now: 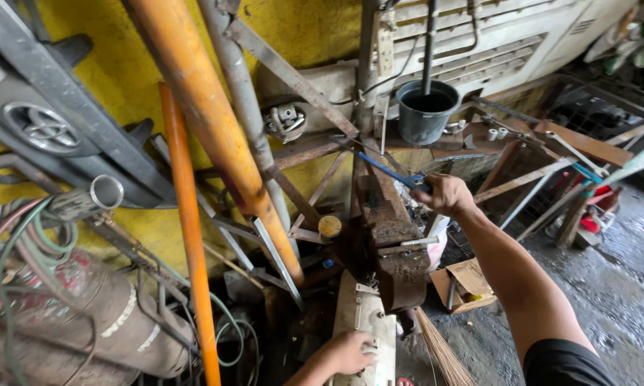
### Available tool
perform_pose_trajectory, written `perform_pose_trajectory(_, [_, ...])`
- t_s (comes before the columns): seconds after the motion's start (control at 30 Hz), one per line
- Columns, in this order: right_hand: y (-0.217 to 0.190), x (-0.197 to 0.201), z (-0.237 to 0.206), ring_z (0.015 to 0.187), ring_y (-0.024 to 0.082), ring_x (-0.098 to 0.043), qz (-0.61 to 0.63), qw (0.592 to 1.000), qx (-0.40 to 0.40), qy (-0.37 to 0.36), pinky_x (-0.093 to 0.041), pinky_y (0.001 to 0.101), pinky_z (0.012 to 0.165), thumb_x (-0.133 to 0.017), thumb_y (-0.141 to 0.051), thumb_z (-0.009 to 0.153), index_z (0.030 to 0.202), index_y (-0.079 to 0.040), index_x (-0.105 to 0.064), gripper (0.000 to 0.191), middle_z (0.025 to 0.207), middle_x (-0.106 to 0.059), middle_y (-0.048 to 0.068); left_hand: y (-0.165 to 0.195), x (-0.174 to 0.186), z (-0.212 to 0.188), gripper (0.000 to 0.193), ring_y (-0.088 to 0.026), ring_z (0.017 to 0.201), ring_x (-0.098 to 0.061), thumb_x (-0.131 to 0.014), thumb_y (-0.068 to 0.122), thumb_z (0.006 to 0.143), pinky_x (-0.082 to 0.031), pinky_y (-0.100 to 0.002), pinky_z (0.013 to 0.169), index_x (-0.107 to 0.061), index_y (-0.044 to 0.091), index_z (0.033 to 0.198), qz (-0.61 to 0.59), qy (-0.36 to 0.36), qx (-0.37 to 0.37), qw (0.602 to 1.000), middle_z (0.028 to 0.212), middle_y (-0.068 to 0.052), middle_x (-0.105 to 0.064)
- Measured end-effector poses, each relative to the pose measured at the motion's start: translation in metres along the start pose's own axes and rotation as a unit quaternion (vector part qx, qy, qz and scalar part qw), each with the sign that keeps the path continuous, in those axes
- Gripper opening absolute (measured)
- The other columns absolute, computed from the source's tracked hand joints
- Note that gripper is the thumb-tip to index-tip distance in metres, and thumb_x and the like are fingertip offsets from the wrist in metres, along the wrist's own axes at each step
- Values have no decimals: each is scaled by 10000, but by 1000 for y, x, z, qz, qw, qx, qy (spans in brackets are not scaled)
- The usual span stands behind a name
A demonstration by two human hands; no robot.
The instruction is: The person walks through a cluttered workshop carrying metal parts, then secures a part in a bench vise. They use a hacksaw to cut the metal part and later use a wrench to tighten the vise.
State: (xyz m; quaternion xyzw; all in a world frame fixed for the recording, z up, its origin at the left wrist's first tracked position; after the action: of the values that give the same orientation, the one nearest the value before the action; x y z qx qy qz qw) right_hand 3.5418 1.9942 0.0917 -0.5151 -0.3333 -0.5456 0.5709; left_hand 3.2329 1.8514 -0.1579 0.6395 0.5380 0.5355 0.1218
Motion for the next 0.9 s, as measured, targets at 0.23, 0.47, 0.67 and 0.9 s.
perform_pose_trajectory(0.23, [-6, -2, 14, 612, 283, -593, 116, 993, -30, 14, -465, 444, 599, -300, -885, 783, 837, -77, -738, 921, 638, -611, 93, 49, 108, -70, 353, -259, 976, -716, -647, 366, 988, -574, -398, 833, -701, 75, 1180, -4, 72, 18, 997, 1129, -120, -732])
perform_pose_trajectory(0.47, [38, 54, -113, 675, 194, -566, 291, 940, -130, 126, -442, 382, 633, -477, -633, 928, 959, -2, -716, 675, 753, -618, 105, 187, 208, -90, 249, -325, 926, -722, -685, 237, 941, -580, -407, 815, -715, -1, 1005, 60, 306, -285, 906, 1033, -171, -732])
perform_pose_trajectory(0.67, [18, 69, -285, 707, 202, -591, 528, 817, -82, 219, -458, 325, 661, -480, -544, 957, 1041, 65, -632, 633, 813, -643, 136, 243, 215, -54, 209, -330, 1027, -674, -680, 212, 962, -561, -432, 913, -692, 3, 963, 91, 411, -397, 816, 1097, -171, -690])
perform_pose_trajectory(0.9, [-5, 58, -412, 517, 221, -554, 601, 729, -128, 300, -445, 363, 489, -496, -660, 997, 980, 79, -664, 758, 679, -611, 159, 241, 191, 44, 391, -301, 1237, -564, -554, 415, 1018, -422, -535, 1082, -661, 63, 1151, 192, 285, -92, 935, 1300, -155, -597])
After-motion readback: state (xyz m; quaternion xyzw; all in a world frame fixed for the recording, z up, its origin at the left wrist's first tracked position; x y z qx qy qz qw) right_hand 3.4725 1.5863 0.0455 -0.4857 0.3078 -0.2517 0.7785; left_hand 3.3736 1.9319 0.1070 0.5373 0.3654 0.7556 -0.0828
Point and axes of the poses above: each hand's wrist, its own z-axis towards the middle knuckle, its own x-axis out of the back of the hand, y = z × x, the point moved 10 cm from there along z, towards the middle knuckle
